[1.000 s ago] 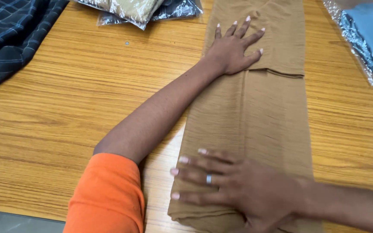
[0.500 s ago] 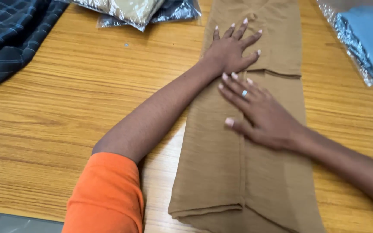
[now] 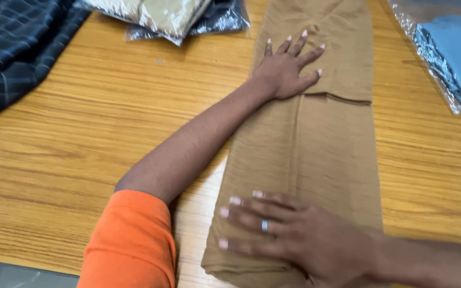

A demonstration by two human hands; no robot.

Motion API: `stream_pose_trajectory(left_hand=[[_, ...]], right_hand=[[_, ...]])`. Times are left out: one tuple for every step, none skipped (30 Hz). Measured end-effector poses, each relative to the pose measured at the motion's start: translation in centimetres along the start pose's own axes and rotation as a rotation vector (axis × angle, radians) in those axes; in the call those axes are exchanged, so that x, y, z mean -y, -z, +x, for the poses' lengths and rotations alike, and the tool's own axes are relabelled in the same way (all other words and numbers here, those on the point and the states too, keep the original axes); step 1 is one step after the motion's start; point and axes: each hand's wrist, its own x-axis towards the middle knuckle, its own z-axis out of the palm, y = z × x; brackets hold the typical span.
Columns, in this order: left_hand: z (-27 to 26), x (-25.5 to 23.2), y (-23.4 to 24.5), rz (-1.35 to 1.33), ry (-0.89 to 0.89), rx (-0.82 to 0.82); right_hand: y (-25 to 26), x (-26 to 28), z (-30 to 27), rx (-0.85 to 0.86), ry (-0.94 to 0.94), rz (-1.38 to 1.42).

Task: Folding a brown button-down shirt and placing it into a plastic bag.

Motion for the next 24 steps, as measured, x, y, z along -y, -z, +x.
stream_pose_trajectory(left_hand=[[0.0,0.2,0.3,0.002,-0.004,-0.011],[0.0,0.3,0.4,0.012,0.000,-0.022],[0.0,0.3,0.4,0.006,-0.006,-0.018],[-0.2,0.2,0.1,-0.002,-0.009,-0.009],[-0.3,0.1,0.1,0.006,-0.002,-0.015],[-0.2,0.1,0.2,-0.007,-0.002,-0.010],[-0.1,0.1,0.2,-0.019,-0.002,-0.004],[-0.1,0.1,0.3,-0.016,-0.001,-0.009],[0.0,0.2,0.2,-0.017,0.000,-0.011],[0.0,0.0,0.0,-0.022,-0.001,-0.008],[0.0,0.1,-0.1,-0.023,-0.003,-0.008],[0.0,0.1,-0.1,-0.028,-0.007,-0.010],[0.0,0.1,-0.2,-0.034,-0.011,-0.013],[0.0,0.2,-0.2,-0.035,-0.010,-0.011],[0.0,0.2,-0.2,-0.035,-0.007,-0.016],[0.0,0.2,-0.3,-0.036,-0.004,-0.019],[-0.1,0.2,-0.3,-0.038,-0.002,-0.017],[0.0,0.1,-0.3,-0.022,-0.007,-0.017],[0.0,0.1,-0.2,-0.005,-0.012,-0.018],[0.0,0.1,-0.3,-0.004,-0.011,-0.019],[0.1,0.2,-0.3,-0.011,-0.012,-0.032],[0.0,0.3,-0.3,-0.019,-0.007,-0.044],[-0.1,0.2,-0.3,-0.020,0.000,-0.044],[-0.2,0.2,-0.4,-0.015,-0.002,-0.039]], right_hand=[[0.0,0.1,0.2,-0.013,0.066,0.066],[-0.2,0.2,0.3,-0.017,0.075,0.055],[-0.5,0.3,0.4,-0.015,0.104,-0.097],[-0.9,0.5,0.3,-0.015,0.133,-0.244],[-1.3,0.5,0.2,-0.018,0.142,-0.250],[-1.8,0.4,0.2,-0.062,0.154,-0.251],[-2.2,0.3,0.1,-0.106,0.167,-0.252],[-2.4,0.2,0.0,-0.106,0.170,-0.256],[-2.7,0.0,-0.2,-0.122,0.193,-0.283],[-3.1,-0.1,-0.5,-0.136,0.210,-0.305],[-2.8,-0.4,-0.7,-0.135,0.208,-0.305],[-2.5,-0.7,-0.9,-0.058,0.227,-0.024],[-2.2,-0.9,-1.1,0.019,0.244,0.258],[-1.4,-1.2,-0.7,0.019,0.244,0.260],[-0.6,-1.4,-0.4,-0.095,0.170,0.251],[0.1,-1.6,0.0,-0.207,0.096,0.242],[0.3,-1.9,0.2,-0.206,0.095,0.246],[0.4,-2.2,0.4,-0.214,-0.082,0.187],[0.5,-2.5,0.6,-0.221,-0.260,0.128],[0.3,-2.5,0.6,-0.222,-0.258,0.127],[0.1,-2.4,0.6,-0.188,-0.229,0.047],[0.0,-2.4,0.6,-0.150,-0.194,-0.029],[0.0,-2.1,0.5,-0.147,-0.187,-0.027],[0.0,-1.8,0.4,-0.116,-0.177,-0.038]])
